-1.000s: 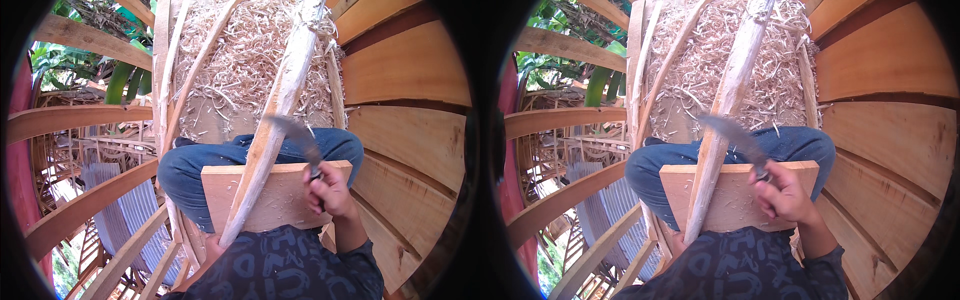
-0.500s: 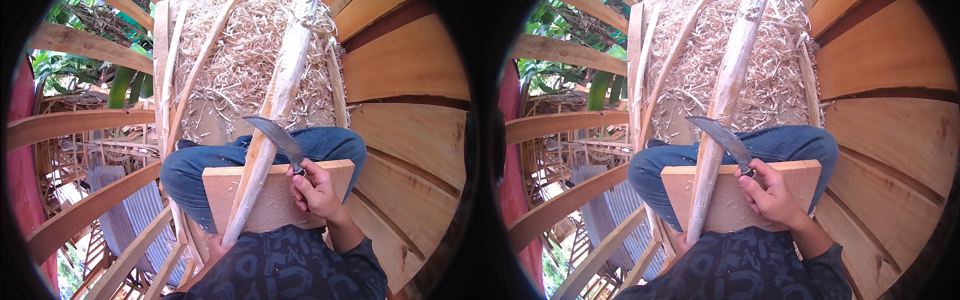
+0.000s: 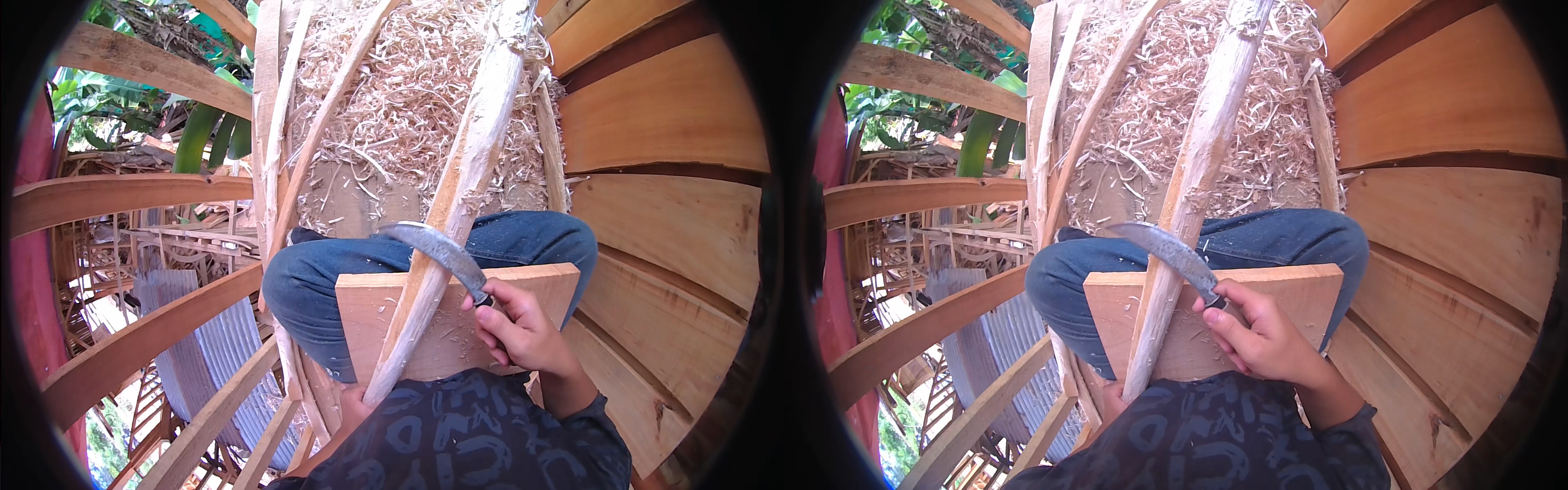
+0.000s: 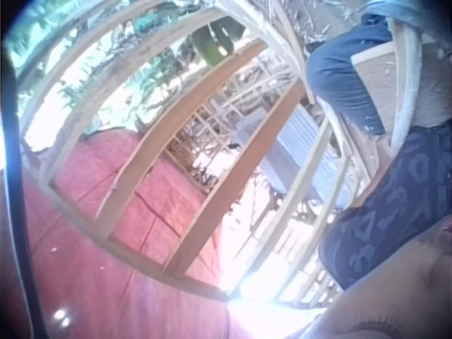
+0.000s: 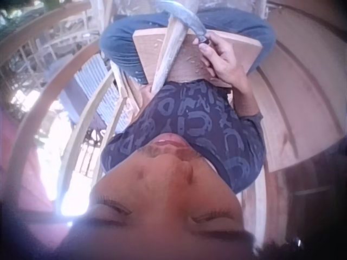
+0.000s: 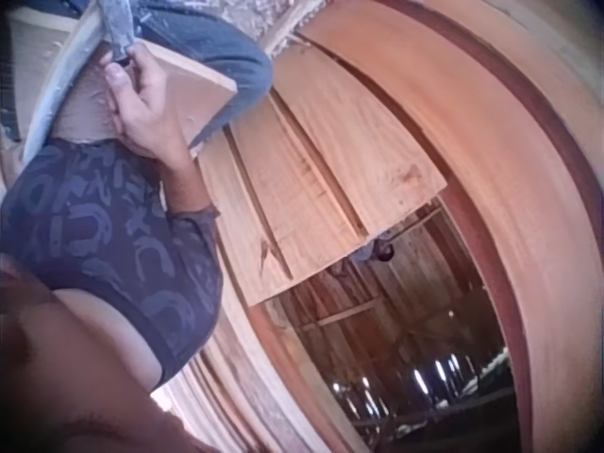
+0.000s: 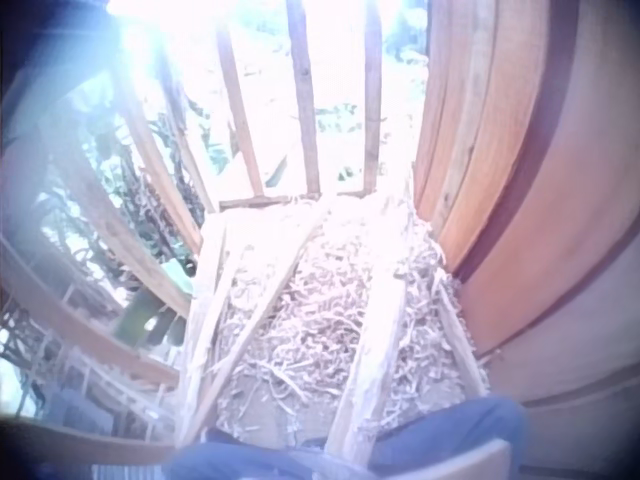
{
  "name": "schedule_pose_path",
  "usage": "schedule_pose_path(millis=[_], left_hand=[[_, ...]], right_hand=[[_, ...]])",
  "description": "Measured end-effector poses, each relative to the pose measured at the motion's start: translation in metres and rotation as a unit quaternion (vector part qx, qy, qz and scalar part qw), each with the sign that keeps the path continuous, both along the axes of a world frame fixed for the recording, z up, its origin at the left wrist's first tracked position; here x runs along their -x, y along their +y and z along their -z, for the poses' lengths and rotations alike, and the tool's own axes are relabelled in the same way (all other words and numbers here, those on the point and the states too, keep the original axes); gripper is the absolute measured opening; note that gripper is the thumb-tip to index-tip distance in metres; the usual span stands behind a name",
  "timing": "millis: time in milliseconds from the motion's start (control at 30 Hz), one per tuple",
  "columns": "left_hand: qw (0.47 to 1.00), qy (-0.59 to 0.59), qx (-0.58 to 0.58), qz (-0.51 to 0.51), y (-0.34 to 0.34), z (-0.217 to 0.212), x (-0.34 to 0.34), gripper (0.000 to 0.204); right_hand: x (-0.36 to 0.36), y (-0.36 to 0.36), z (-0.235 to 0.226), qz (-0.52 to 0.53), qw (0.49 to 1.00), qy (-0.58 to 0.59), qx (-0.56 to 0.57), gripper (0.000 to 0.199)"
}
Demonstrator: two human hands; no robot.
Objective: The person sits cross-legged and uses a curved knife to shave and shape a long wooden stick held against a small wooden board on their lap. Wood shavings accumulate on the board and surrounding floor as the person repeatedly scrapes the stick's surface.
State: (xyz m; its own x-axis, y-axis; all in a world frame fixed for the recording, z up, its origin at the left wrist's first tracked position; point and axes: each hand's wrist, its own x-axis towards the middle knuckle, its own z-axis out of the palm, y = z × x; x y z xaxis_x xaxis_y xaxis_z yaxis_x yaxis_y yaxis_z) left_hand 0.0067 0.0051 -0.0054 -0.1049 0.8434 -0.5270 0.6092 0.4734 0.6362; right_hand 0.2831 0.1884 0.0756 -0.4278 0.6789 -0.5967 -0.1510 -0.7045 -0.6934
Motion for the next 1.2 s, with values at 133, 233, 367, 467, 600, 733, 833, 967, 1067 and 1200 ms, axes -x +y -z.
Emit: schedule_pose_path(millis=[133, 233, 367, 467, 600, 733, 833, 967, 1067, 1200], left_hand=[[0.999, -0.041, 0.013, -0.019, -0.008, 0.013, 0.006, 0.031], [0.998, -0.054, 0.015, -0.024, -0.012, 0.017, 0.008, 0.032], [0.997, -0.056, 0.030, -0.048, -0.024, 0.017, 0.009, 0.035], [0.997, -0.061, 0.029, -0.021, -0.021, 0.025, 0.011, 0.035], [0.998, -0.063, 0.015, -0.007, -0.016, 0.026, 0.013, 0.034], [0.998, -0.021, 0.002, 0.051, -0.019, 0.024, 0.017, 0.034], [0.998, -0.045, 0.027, 0.038, -0.013, 0.024, 0.017, 0.033], [0.997, -0.070, 0.020, -0.001, -0.025, 0.031, 0.015, 0.032], [0.998, -0.064, 0.011, 0.013, -0.027, 0.032, 0.017, 0.030], [0.996, -0.071, 0.008, 0.047, -0.008, 0.027, 0.016, 0.028]], right_hand=[[0.006, -0.003, -0.001, 0.134, 0.990, -0.046, -0.021, 0.018], [0.005, -0.002, -0.004, 0.049, 0.998, -0.038, -0.024, 0.018], [0.012, -0.001, -0.004, 0.125, 0.989, -0.073, -0.030, 0.016], [0.018, -0.006, 0.001, 0.139, 0.983, -0.100, -0.068, 0.015], [0.020, -0.017, 0.025, 0.150, 0.895, -0.318, -0.274, 0.011], [0.006, 0.001, 0.010, 0.256, 0.872, -0.320, -0.269, 0.009], [0.000, 0.000, -0.004, 0.201, 0.941, -0.195, -0.189, 0.011], [0.011, -0.003, -0.013, 0.062, 0.996, -0.064, -0.025, 0.018], [0.016, -0.004, -0.012, 0.159, 0.984, -0.078, -0.015, 0.021], [0.028, -0.023, 0.007, 0.219, 0.942, -0.211, -0.141, 0.020]])
